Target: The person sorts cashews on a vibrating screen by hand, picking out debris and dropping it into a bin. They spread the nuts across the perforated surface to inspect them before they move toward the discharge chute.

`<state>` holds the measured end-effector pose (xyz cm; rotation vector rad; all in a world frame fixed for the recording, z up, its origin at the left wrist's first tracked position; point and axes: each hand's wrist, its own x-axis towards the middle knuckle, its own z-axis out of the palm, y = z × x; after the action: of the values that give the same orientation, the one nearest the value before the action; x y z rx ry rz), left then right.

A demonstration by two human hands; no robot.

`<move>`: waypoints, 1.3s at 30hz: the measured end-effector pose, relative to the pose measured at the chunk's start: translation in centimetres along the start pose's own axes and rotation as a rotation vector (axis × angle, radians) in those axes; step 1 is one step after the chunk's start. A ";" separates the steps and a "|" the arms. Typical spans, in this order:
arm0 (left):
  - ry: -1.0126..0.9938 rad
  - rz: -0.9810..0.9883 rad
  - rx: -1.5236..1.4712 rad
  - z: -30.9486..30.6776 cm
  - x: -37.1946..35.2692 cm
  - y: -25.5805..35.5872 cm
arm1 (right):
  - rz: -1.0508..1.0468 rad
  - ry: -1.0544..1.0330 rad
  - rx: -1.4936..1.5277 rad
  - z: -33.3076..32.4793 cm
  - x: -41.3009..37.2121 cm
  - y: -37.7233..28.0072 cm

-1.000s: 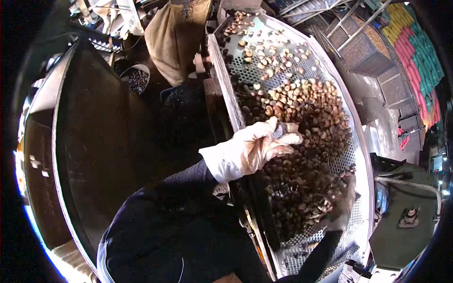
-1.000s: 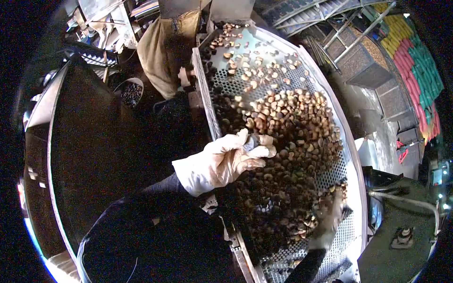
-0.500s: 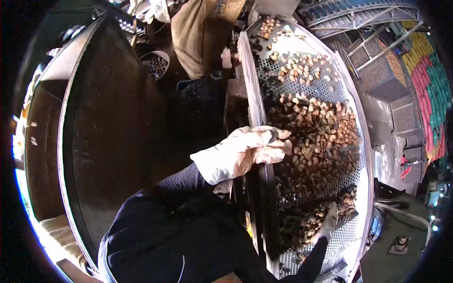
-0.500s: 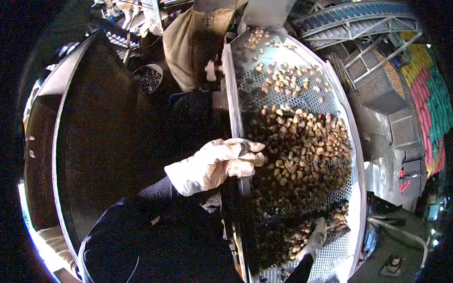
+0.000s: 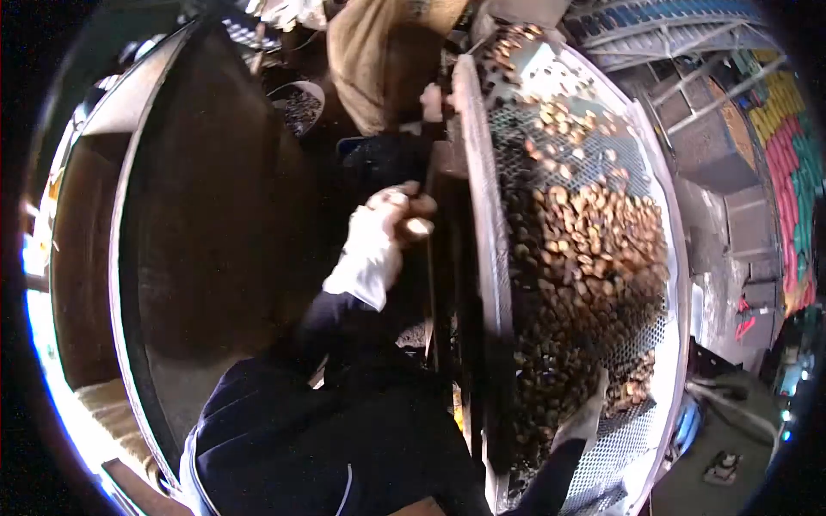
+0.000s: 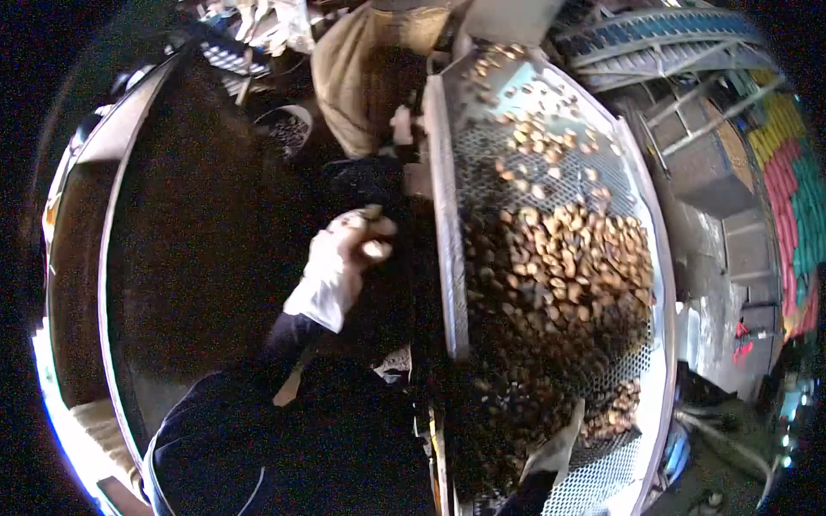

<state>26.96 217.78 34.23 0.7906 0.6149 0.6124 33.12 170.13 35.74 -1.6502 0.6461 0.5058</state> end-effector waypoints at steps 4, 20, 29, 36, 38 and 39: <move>0.132 0.085 0.328 -3.9 5.7 -0.4 | -0.374 -0.042 0.022 -0.7 -1.9 -2.9; -0.134 0.858 1.022 1.5 9.3 0.9 | -0.747 0.517 -1.181 -16.3 22.0 6.0; -0.908 1.193 1.200 9.7 -0.3 -4.9 | -0.040 0.181 -0.312 -5.0 2.9 3.1; -0.836 1.286 1.004 9.0 1.8 -6.4 | 0.229 0.201 0.140 2.0 -2.9 -3.0; -0.937 1.220 1.048 8.8 0.0 -6.8 | 0.142 0.166 0.154 2.0 -3.0 -4.9; -0.987 1.183 1.071 8.8 -0.8 -6.9 | 0.052 0.106 0.177 1.6 -3.6 -6.2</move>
<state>34.40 209.42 33.84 2.3234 -0.6340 0.8038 34.57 172.86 42.35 -1.5035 0.7917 0.3885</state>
